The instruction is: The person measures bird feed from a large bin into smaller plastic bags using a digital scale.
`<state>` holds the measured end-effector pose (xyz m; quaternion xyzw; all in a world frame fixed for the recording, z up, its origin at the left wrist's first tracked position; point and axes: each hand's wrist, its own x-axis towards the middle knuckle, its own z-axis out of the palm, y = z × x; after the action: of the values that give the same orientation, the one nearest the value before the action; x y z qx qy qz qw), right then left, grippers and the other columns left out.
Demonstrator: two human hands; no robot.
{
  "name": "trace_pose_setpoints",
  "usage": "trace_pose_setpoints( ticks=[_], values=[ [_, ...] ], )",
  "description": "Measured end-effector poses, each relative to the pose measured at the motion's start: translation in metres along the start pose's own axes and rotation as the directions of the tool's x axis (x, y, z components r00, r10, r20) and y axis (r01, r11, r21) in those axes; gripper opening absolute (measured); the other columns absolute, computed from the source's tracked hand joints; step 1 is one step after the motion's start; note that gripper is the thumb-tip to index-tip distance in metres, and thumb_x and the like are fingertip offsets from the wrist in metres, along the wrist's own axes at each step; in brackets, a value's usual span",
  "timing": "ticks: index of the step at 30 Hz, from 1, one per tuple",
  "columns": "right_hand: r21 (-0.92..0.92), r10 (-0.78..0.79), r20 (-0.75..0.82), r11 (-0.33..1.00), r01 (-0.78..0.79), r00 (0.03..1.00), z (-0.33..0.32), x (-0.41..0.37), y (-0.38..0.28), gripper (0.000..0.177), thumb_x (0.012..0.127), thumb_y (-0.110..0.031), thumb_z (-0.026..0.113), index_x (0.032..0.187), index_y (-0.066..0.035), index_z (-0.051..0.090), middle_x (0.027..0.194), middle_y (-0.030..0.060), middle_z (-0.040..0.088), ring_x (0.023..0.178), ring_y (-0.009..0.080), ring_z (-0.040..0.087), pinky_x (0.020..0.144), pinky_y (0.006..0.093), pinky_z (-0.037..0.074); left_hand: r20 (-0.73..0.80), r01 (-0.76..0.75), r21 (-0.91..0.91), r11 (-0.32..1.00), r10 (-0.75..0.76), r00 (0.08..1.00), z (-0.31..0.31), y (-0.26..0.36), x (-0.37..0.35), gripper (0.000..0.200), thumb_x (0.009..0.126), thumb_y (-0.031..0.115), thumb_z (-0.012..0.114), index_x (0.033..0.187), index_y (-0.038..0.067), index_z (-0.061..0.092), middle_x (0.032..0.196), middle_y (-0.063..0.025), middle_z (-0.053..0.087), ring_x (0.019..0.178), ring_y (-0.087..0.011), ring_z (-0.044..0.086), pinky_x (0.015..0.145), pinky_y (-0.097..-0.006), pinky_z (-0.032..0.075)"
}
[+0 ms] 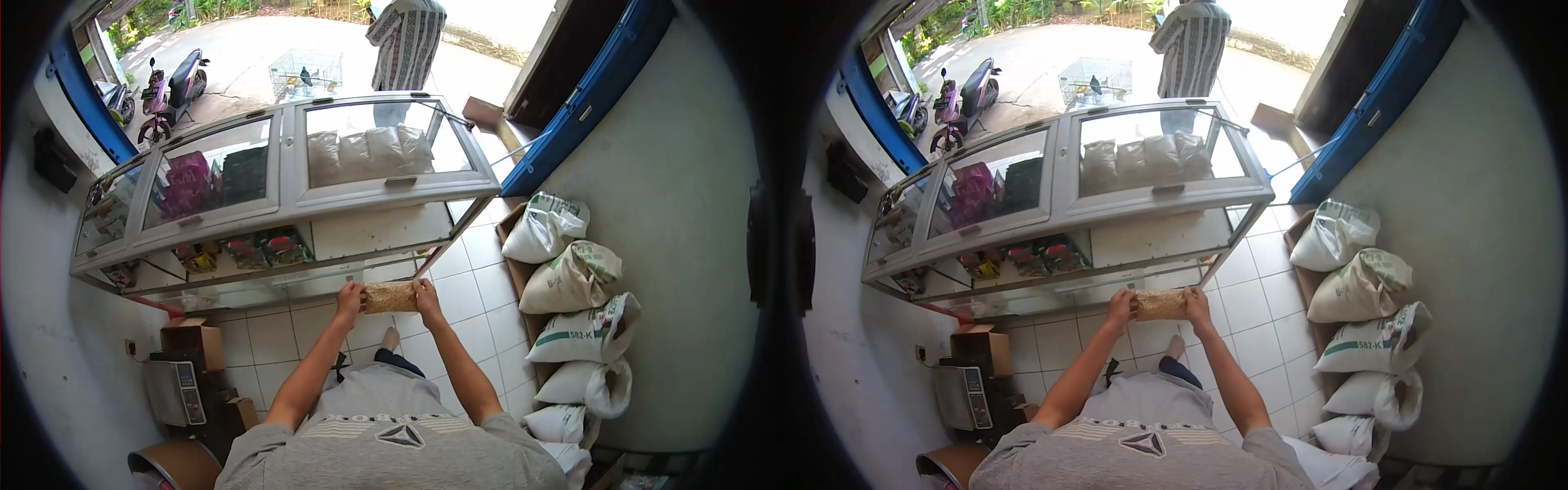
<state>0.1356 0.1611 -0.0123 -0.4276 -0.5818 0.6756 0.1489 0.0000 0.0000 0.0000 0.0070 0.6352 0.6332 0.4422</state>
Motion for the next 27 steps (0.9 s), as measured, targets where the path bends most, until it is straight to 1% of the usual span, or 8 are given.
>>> trace_pose_setpoints(
  ticks=[2, 3, 12, 14, 17, 18, 25, 27],
  values=[
    [-0.071, -0.019, -0.030, 0.997, 0.017, 0.999, -0.001, -0.012, 0.004, 0.024, 0.094, -0.028, 0.050, 0.094, -0.006, 0.057, 0.080, 0.0013, 0.054, 0.070, 0.0100, 0.050, 0.063, 0.0255, 0.043, 0.020, 0.027, -0.065, 0.998, -0.026, 0.999, -0.002, -0.014, -0.004, 0.017, 0.094, 0.026, 0.048, 0.091, 0.010, 0.050, 0.094, -0.0062, 0.055, 0.083, -0.0205, 0.060, 0.071, -0.0379, 0.051],
    [-0.032, -0.022, -0.009, 0.999, 0.021, 1.000, -0.022, 0.038, -0.010, 0.024, 0.094, -0.028, 0.050, 0.094, -0.006, 0.057, 0.080, 0.0013, 0.054, 0.070, 0.0100, 0.050, 0.063, 0.0255, 0.043, -0.006, 0.012, -0.032, 0.999, -0.012, 1.000, 0.029, 0.013, 0.032, 0.017, 0.094, 0.026, 0.048, 0.091, 0.010, 0.050, 0.094, -0.0062, 0.055, 0.083, -0.0205, 0.060, 0.071, -0.0379, 0.051],
    [-0.012, 0.039, 0.050, 0.999, -0.039, 0.998, -0.068, 0.093, -0.038, 0.024, 0.095, -0.027, 0.049, 0.091, -0.005, 0.057, 0.077, 0.0002, 0.054, 0.071, 0.0091, 0.049, 0.065, 0.0252, 0.042, -0.077, -0.019, -0.052, 0.998, 0.015, 0.997, 0.089, 0.021, 0.067, 0.020, 0.095, 0.026, 0.048, 0.090, 0.007, 0.051, 0.085, -0.0039, 0.056, 0.075, -0.0155, 0.059, 0.065, -0.0339, 0.051],
    [-0.022, -0.012, 0.041, 1.000, 0.012, 0.999, -0.067, 0.109, -0.042, 0.022, 0.095, -0.026, 0.050, 0.089, -0.006, 0.056, 0.076, -0.0004, 0.053, 0.071, 0.0087, 0.049, 0.065, 0.0254, 0.042, -0.111, -0.213, 0.081, 0.974, 0.221, 0.969, 0.085, 0.007, 0.097, 0.022, 0.094, 0.024, 0.050, 0.082, 0.005, 0.053, 0.074, -0.0028, 0.056, 0.070, -0.0128, 0.060, 0.059, -0.0294, 0.051],
    [-0.001, -0.047, 0.044, 0.999, 0.047, 0.998, -0.065, 0.135, -0.044, 0.021, 0.095, -0.025, 0.049, 0.088, -0.006, 0.055, 0.073, -0.0009, 0.051, 0.067, 0.0084, 0.048, 0.061, 0.0251, 0.041, -0.103, -0.196, 0.177, 0.964, 0.217, 0.971, 0.089, 0.029, 0.109, 0.022, 0.095, 0.023, 0.050, 0.089, 0.003, 0.057, 0.077, -0.0038, 0.058, 0.072, -0.0117, 0.058, 0.058, -0.0281, 0.048],
    [0.066, -0.015, 0.059, 0.998, 0.011, 0.998, -0.063, 0.139, -0.052, 0.021, 0.096, -0.025, 0.049, 0.088, -0.007, 0.054, 0.070, -0.0009, 0.049, 0.062, 0.0084, 0.047, 0.057, 0.0244, 0.040, -0.075, -0.288, 0.287, 0.914, 0.321, 0.944, 0.078, 0.010, 0.138, 0.022, 0.095, 0.022, 0.050, 0.091, 0.001, 0.057, 0.078, -0.0053, 0.060, 0.071, -0.0136, 0.060, 0.058, -0.0294, 0.050],
    [-0.003, -0.092, 0.009, 0.996, 0.092, 0.996, -0.055, 0.199, -0.058, 0.020, 0.095, -0.025, 0.049, 0.092, -0.006, 0.055, 0.070, 0.0009, 0.053, 0.057, 0.0102, 0.048, 0.056, 0.0261, 0.041, -0.112, -0.182, 0.197, 0.963, 0.206, 0.972, 0.091, 0.065, 0.169, 0.023, 0.092, 0.018, 0.052, 0.093, -0.003, 0.060, 0.082, -0.0111, 0.065, 0.070, -0.0183, 0.065, 0.056, -0.0323, 0.053],
    [-0.280, -0.131, -0.032, 0.953, 0.117, 0.991, -0.055, 0.227, -0.043, 0.023, 0.094, -0.024, 0.052, 0.104, -0.005, 0.057, 0.083, 0.0062, 0.061, 0.072, 0.0138, 0.056, 0.067, 0.0301, 0.046, -0.120, -0.100, 0.122, 0.987, 0.115, 0.986, 0.089, 0.068, 0.187, 0.028, 0.092, 0.024, 0.051, 0.100, -0.002, 0.060, 0.087, -0.0129, 0.065, 0.074, -0.0212, 0.066, 0.062, -0.0354, 0.054]
  ],
)
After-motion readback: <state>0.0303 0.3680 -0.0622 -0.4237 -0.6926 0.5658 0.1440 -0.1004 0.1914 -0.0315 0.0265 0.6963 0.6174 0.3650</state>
